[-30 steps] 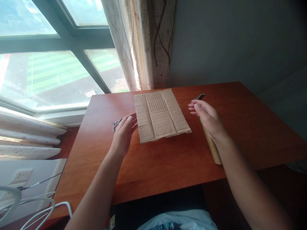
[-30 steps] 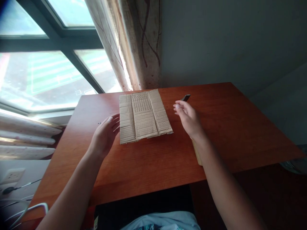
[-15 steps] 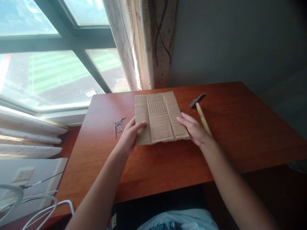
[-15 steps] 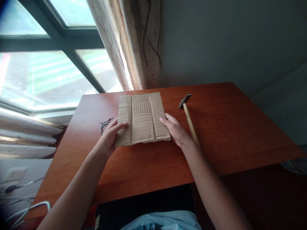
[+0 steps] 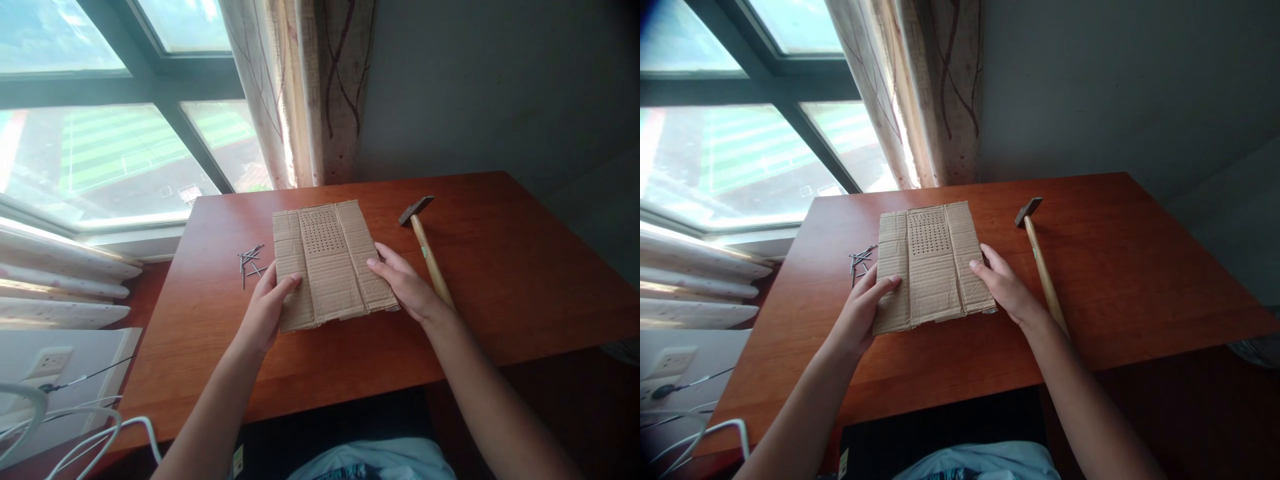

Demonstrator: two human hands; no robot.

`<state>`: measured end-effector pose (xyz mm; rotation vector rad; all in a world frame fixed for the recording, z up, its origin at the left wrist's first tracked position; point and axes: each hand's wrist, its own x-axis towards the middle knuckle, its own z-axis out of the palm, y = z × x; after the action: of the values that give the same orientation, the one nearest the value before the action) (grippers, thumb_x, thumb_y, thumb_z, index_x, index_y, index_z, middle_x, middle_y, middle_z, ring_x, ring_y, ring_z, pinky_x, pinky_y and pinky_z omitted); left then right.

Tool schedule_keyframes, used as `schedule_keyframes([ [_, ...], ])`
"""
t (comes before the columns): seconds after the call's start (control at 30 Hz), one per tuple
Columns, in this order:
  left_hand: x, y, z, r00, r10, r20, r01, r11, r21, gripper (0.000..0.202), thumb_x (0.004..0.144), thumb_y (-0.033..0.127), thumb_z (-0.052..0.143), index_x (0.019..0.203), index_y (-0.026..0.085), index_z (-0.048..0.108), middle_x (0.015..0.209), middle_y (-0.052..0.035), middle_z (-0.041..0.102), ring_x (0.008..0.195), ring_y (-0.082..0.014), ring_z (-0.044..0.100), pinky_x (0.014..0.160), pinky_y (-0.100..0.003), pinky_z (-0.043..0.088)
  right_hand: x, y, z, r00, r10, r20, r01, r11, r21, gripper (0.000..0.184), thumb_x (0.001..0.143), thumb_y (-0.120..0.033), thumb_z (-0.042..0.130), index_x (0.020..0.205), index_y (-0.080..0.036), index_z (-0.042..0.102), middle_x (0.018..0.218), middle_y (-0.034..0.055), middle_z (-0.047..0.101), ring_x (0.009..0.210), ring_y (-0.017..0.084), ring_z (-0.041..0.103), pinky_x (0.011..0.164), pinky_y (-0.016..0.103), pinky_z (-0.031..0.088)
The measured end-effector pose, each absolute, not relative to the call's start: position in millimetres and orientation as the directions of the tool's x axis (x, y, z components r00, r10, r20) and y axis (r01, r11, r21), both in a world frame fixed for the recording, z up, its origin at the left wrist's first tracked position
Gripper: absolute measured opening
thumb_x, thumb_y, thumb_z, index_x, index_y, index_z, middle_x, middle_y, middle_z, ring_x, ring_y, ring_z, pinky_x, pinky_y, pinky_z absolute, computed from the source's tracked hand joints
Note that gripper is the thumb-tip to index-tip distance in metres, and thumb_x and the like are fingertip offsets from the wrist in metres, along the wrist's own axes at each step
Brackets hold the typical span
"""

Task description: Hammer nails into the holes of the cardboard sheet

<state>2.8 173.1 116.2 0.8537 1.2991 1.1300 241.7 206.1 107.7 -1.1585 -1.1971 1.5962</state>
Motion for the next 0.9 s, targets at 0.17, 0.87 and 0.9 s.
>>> schedule_keyframes([
  [0.17, 7, 172, 118, -0.075, 0.955, -0.286, -0.163, 0.271, 0.949, 0.045, 0.076, 0.038, 0.071, 0.116, 0.018, 0.064, 0.110, -0.0066, 0.072, 0.107, -0.0277, 0.065, 0.082, -0.032, 0.052, 242, 205, 105, -0.241, 0.955, -0.173, -0.048, -0.190, -0.981, 0.037, 0.091, -0.039, 0.061, 0.127, -0.030, 0.061, 0.131, 0.0014, 0.066, 0.119, 0.024, 0.062, 0.110, 0.042, 0.044],
  [0.87, -90, 180, 104, -0.302, 0.935, 0.185, 0.904, 0.220, 0.368, 0.027, 0.086, 0.046, 0.054, 0.095, 0.022, 0.065, 0.087, -0.0065, 0.070, 0.077, -0.0232, 0.064, 0.068, -0.033, 0.042, 357, 268, 45, 0.239, 0.965, 0.113, 0.582, -0.049, -0.812, 0.052, 0.087, -0.062, 0.051, 0.118, -0.022, 0.060, 0.113, 0.0115, 0.068, 0.095, 0.026, 0.065, 0.081, 0.041, 0.053],
  [0.9, -88, 180, 103, -0.299, 0.940, 0.167, 0.913, 0.230, 0.336, 0.028, 0.087, 0.048, 0.053, 0.093, 0.023, 0.064, 0.086, -0.0068, 0.070, 0.078, -0.0244, 0.065, 0.066, -0.033, 0.041, 360, 268, 43, 0.260, 0.961, 0.089, 0.529, -0.065, -0.846, 0.051, 0.088, -0.064, 0.049, 0.115, -0.023, 0.061, 0.110, 0.0104, 0.068, 0.094, 0.026, 0.066, 0.079, 0.040, 0.053],
])
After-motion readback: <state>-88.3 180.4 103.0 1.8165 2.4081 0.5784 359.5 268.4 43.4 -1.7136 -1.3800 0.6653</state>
